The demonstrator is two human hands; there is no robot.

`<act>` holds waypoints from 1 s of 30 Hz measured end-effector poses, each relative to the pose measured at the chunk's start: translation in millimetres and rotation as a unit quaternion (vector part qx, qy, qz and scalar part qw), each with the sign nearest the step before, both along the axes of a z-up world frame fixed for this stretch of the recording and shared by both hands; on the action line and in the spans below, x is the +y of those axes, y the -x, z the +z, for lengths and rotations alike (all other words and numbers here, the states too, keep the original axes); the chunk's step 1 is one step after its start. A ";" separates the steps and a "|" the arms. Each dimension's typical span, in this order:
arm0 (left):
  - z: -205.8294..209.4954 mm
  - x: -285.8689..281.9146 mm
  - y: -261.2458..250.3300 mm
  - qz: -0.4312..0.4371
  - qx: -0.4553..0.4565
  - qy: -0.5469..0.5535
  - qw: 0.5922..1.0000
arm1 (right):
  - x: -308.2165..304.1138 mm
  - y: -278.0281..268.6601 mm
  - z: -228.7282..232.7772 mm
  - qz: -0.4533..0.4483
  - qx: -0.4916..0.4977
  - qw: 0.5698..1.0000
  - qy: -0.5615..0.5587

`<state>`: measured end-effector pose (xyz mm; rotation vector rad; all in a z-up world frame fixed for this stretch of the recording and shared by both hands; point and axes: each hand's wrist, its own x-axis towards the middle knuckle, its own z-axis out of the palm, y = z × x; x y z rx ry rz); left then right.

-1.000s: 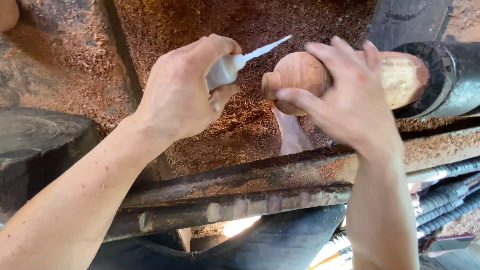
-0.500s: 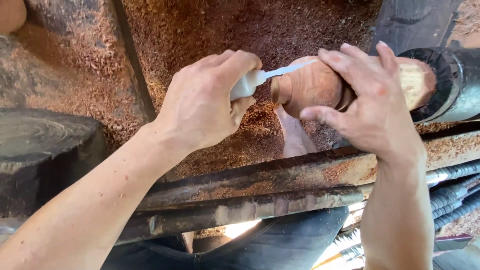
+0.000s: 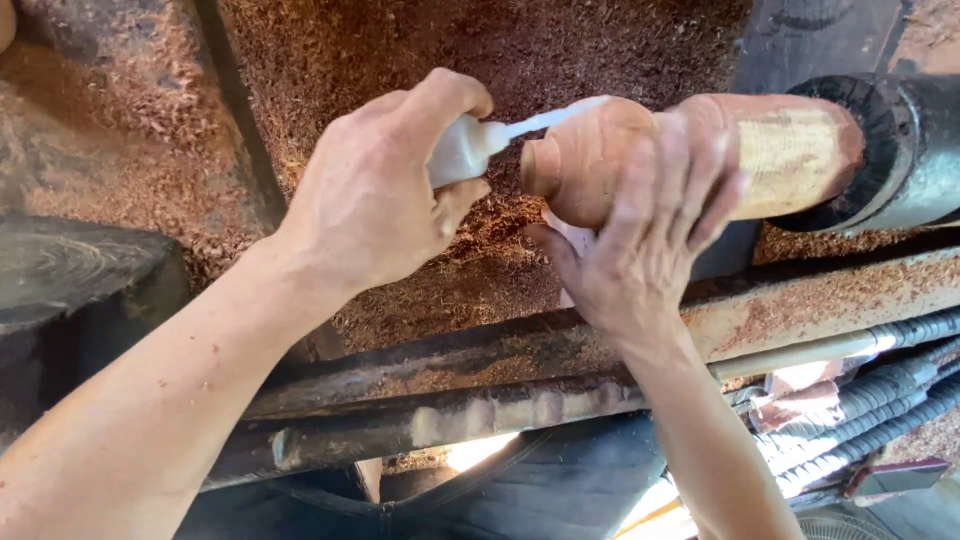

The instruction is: Applying a liquid finish or glue to a turned wooden object on a lathe and smoothing it with fingers.

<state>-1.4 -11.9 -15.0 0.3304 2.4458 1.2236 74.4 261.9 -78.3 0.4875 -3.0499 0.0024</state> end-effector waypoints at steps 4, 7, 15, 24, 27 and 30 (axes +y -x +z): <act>-5.0 -1.9 -1.5 0.000 0.011 -0.004 1.000 | 2.9 -3.4 7.3 0.080 0.044 0.995 -0.033; -7.1 -2.1 -0.9 0.002 0.013 -0.011 1.000 | 18.8 -5.5 -3.0 0.116 0.084 0.987 -0.070; -5.7 -6.9 -2.2 -0.013 0.046 -0.004 0.999 | 29.0 -8.4 -8.7 0.146 0.085 0.977 -0.127; -21.0 -9.4 -4.7 0.008 0.055 0.000 0.998 | 27.7 16.0 27.0 0.215 0.000 0.976 0.011; -17.4 -4.8 -5.5 0.058 -0.045 -0.001 0.997 | -18.6 144.7 139.6 0.053 -0.184 0.951 -0.243; -30.7 -5.3 -11.7 0.066 -0.034 -0.006 0.997 | 174.9 224.8 59.4 -0.022 0.079 0.996 0.046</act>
